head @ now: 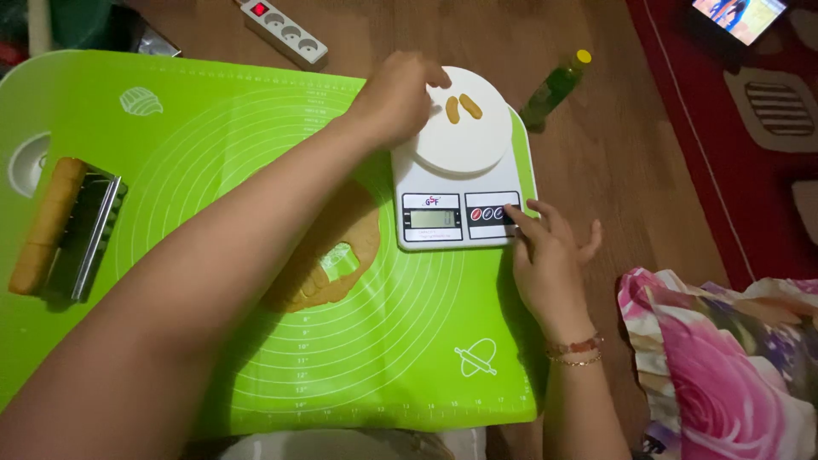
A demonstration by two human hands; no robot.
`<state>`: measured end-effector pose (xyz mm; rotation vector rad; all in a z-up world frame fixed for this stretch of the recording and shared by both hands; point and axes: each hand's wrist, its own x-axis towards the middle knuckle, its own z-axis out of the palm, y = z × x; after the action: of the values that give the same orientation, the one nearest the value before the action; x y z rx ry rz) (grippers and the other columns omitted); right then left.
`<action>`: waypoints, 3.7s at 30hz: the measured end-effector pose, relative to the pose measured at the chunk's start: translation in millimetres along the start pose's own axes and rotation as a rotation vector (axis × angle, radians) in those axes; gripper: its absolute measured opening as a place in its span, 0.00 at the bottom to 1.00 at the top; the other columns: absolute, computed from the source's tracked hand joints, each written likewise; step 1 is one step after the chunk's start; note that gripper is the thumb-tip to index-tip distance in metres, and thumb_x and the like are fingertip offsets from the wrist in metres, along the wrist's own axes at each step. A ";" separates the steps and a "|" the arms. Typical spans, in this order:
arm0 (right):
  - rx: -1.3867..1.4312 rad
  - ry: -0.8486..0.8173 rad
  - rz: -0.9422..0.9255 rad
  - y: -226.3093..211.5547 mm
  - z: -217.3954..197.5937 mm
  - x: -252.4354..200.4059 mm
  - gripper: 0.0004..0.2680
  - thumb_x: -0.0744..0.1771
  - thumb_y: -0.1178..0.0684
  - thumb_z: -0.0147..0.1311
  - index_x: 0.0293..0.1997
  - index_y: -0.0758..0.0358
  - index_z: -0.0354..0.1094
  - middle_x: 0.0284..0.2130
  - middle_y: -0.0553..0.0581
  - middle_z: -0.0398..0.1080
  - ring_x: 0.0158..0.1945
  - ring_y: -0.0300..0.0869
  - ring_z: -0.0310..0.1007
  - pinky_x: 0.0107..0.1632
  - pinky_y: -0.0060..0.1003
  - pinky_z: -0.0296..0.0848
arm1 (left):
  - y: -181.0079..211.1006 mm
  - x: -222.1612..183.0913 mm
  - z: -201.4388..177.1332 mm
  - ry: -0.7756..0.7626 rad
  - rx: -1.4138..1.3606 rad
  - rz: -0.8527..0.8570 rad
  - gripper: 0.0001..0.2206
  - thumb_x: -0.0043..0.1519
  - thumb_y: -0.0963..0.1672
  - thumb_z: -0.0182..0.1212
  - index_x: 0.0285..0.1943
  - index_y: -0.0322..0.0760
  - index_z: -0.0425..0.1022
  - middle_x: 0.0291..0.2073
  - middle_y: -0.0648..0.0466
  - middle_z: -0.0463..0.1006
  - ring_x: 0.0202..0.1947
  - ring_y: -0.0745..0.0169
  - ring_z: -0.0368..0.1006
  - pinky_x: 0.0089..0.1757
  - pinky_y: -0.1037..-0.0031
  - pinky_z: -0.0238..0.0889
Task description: The recorder is weighing small pieces of dough on a scale and using a rolling cutter to shape them on a silicone mat.
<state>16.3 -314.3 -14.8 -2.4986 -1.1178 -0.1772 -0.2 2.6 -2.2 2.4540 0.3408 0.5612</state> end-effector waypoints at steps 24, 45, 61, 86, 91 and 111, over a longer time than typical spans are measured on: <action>0.147 0.101 0.018 -2.3 10.5 -9.6 0.13 0.69 0.61 0.48 0.60 0.56 0.70 0.58 0.55 0.71 0.64 0.45 0.68 0.74 0.57 0.40 | 12.1 41.5 1.9 -0.477 -0.153 -0.003 0.10 0.58 0.41 0.66 0.46 0.38 0.74 0.45 0.49 0.80 0.46 0.51 0.80 0.47 0.62 0.70; -0.042 0.054 -0.011 -5.0 12.4 -11.8 0.11 0.69 0.54 0.55 0.57 0.48 0.73 0.58 0.55 0.68 0.65 0.47 0.63 0.73 0.64 0.37 | -6.0 -38.6 -33.1 -0.256 -1.319 -0.498 0.13 0.67 0.42 0.60 0.56 0.28 0.72 0.41 0.51 0.74 0.40 0.65 0.71 0.46 0.76 0.73; 0.696 -0.216 -0.030 -151.2 -18.5 -93.2 0.17 0.65 0.54 0.64 0.59 0.65 0.67 0.52 0.61 0.72 0.57 0.48 0.71 0.61 0.45 0.68 | 42.8 -311.9 -94.7 -0.316 -1.290 -0.891 0.17 0.61 0.41 0.57 0.58 0.27 0.70 0.42 0.44 0.78 0.42 0.51 0.81 0.45 0.64 0.78; 1.380 -0.286 0.392 -85.7 -6.5 25.2 0.03 0.66 0.60 0.54 0.42 0.65 0.71 0.33 0.50 0.72 0.36 0.37 0.70 0.41 0.31 0.68 | 32.2 -348.8 -76.7 -0.081 -1.451 -0.943 0.14 0.63 0.40 0.57 0.56 0.26 0.74 0.42 0.49 0.79 0.41 0.59 0.78 0.46 0.69 0.73; 0.881 0.052 0.044 -64.5 -20.2 128.8 0.09 0.68 0.54 0.58 0.51 0.67 0.74 0.40 0.53 0.77 0.43 0.35 0.74 0.49 0.29 0.73 | 17.3 -358.9 -86.5 -0.025 -1.466 -0.961 0.15 0.63 0.41 0.56 0.56 0.25 0.73 0.43 0.48 0.79 0.43 0.57 0.79 0.48 0.67 0.73; 0.785 0.150 0.448 -41.0 -2.1 -105.6 0.07 0.69 0.58 0.52 0.49 0.65 0.74 0.48 0.54 0.73 0.51 0.41 0.74 0.56 0.36 0.74 | 21.6 -265.6 -115.4 -0.135 -0.996 -0.866 0.18 0.63 0.45 0.57 0.59 0.30 0.75 0.35 0.49 0.78 0.33 0.59 0.78 0.39 0.69 0.73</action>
<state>-84.9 -363.1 -29.1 -1.9046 -0.4127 0.1716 -284.8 -53.6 12.4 1.2051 0.7767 0.1067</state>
